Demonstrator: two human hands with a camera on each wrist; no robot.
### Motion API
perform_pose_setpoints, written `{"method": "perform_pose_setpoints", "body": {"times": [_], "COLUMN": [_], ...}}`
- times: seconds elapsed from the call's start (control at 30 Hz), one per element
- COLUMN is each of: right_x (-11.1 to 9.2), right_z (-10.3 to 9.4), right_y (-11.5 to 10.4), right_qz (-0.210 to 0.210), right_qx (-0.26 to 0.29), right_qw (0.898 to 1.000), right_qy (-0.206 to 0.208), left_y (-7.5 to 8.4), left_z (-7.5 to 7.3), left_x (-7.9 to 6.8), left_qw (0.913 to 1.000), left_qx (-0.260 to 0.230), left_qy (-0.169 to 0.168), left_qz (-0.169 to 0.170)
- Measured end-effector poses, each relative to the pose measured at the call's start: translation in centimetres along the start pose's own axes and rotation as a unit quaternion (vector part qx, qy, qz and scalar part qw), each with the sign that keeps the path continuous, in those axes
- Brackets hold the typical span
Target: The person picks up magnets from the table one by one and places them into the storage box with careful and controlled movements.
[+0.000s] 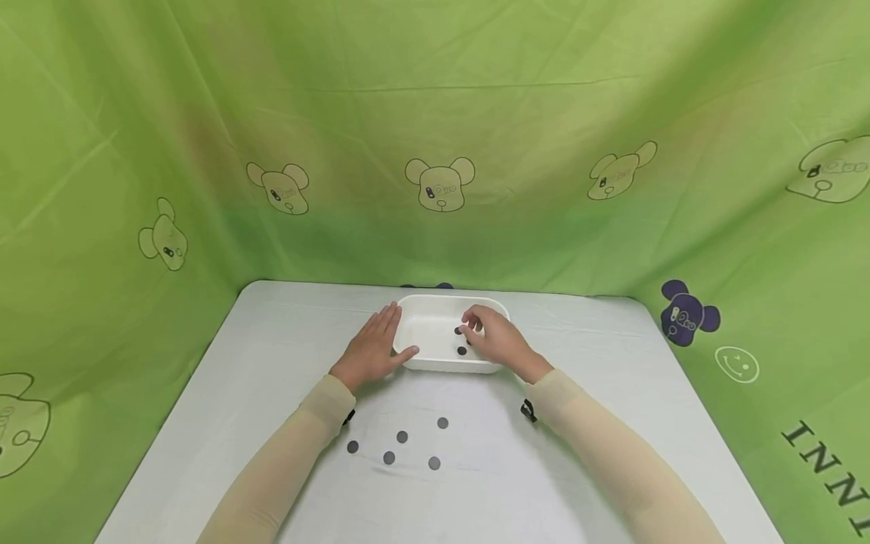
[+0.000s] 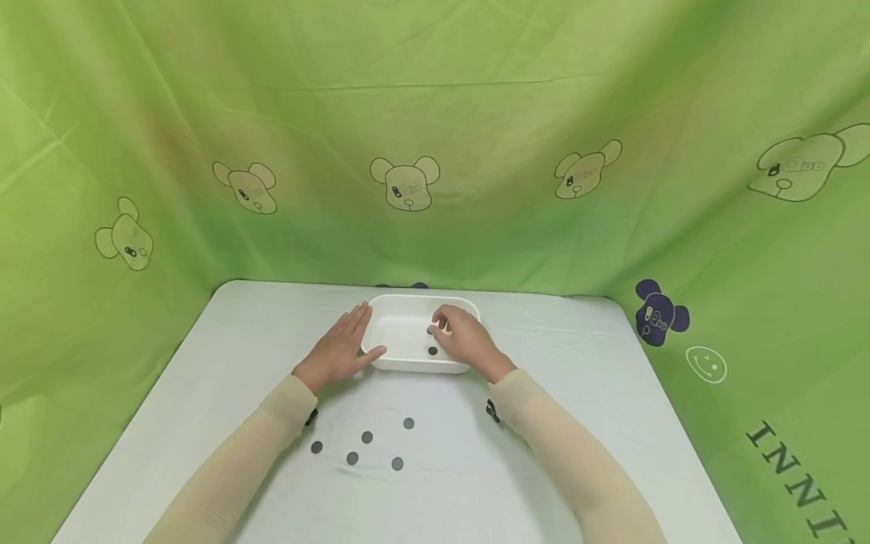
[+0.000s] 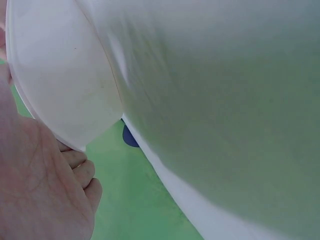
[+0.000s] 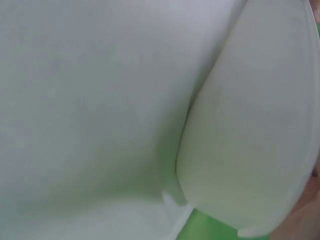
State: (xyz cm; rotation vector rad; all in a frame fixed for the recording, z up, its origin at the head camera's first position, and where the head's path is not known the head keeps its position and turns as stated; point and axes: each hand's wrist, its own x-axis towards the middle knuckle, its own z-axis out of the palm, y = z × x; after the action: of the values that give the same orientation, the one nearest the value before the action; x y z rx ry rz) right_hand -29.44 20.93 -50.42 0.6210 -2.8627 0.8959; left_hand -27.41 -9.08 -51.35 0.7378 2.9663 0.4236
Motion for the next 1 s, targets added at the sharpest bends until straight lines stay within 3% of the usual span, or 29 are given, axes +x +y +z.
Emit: {"method": "perform_pose_setpoints", "body": {"times": [0.17,0.33,1.0], "right_x": [-0.8,-1.7,-4.5], "right_z": [-0.8,-1.5,-1.5], "right_y": [0.4,1.2,2.6], "right_qz": [-0.025,-0.031,0.011], "right_qx": [-0.024,-0.044,-0.099], "right_qw": [0.997,0.995,0.995], "right_qy": [0.064,0.086,0.018], "left_y": [0.1,0.2,0.3], "left_z": [-0.2,-0.2,-0.2], "left_x": [-0.1,-0.1,-0.2], "left_qw": [1.0,1.0,0.9999], "left_qx": [-0.001,-0.003,-0.008], "left_qy": [0.0,-0.002,0.007], "left_qz": [-0.001,-0.002,0.003]}}
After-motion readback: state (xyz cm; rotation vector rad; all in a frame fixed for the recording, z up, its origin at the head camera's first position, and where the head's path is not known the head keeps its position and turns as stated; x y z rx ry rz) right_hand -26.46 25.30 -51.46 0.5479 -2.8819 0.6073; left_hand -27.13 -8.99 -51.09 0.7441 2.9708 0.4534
